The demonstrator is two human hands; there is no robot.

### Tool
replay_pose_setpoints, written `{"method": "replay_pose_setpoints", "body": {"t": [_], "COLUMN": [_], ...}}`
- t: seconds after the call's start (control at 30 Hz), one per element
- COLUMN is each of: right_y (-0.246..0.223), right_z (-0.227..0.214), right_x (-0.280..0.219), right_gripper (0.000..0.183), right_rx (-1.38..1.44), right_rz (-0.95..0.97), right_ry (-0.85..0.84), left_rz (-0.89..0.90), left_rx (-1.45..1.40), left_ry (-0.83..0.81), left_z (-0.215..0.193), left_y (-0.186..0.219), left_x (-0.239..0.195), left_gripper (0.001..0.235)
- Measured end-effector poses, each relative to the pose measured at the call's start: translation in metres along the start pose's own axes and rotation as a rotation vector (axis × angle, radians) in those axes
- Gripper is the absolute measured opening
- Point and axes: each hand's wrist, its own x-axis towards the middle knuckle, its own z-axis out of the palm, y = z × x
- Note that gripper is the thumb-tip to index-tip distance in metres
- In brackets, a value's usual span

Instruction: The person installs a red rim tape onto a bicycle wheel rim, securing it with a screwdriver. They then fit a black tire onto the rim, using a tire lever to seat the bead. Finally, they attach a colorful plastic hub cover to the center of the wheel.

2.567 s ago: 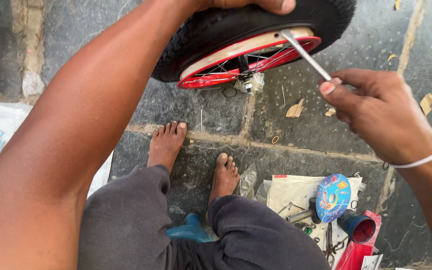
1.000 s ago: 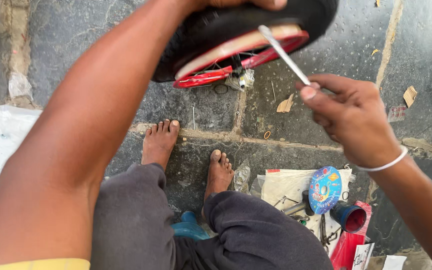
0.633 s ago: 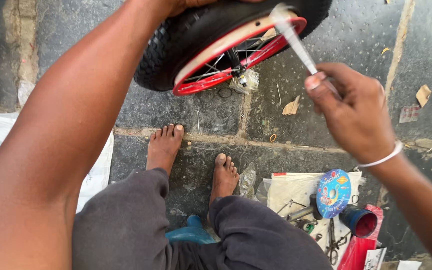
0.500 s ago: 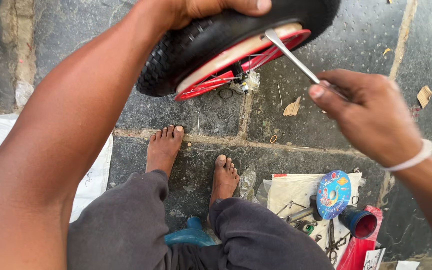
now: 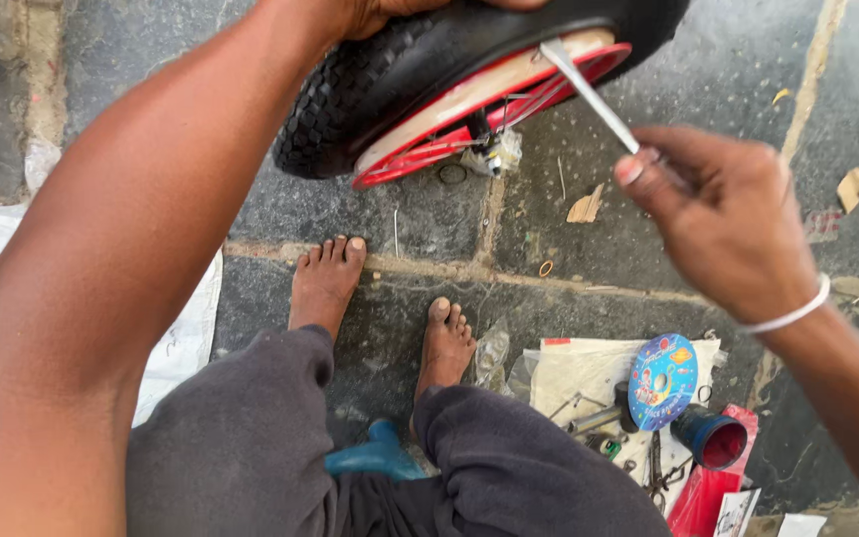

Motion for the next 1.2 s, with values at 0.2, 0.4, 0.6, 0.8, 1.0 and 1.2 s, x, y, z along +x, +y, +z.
{"method": "replay_pose_setpoints", "body": {"t": [0.2,0.4,0.6,0.8,1.0,1.2], "right_y": [-0.003,0.045,0.062,0.036,0.023,0.062], "right_z": [0.026,0.062,0.182,0.237,0.248,0.329], "right_x": [-0.001,-0.003,0.042,0.078,0.072,0.071], "right_gripper": [0.034,0.035,0.033,0.033,0.041,0.041], "right_rx": [0.205,0.268,0.384,0.535,0.325,0.326], "right_rz": [-0.178,-0.202,-0.271,-0.185,-0.559,-0.415], "right_ry": [0.187,0.291,0.524,0.483,0.543,0.429], "left_rz": [-0.004,-0.047,0.000,0.651,0.890,0.992], "left_rx": [0.058,0.162,0.634,1.028,1.476,1.551], "left_ry": [-0.038,-0.017,0.063,0.031,-0.048,-0.046], "left_z": [0.021,0.028,0.037,0.035,0.060,0.073], "left_y": [0.022,0.038,0.070,0.083,-0.023,-0.139], "left_x": [0.004,-0.017,-0.021,-0.056,-0.114,-0.118], "left_gripper": [0.044,0.051,0.060,0.051,0.048,0.040]}}
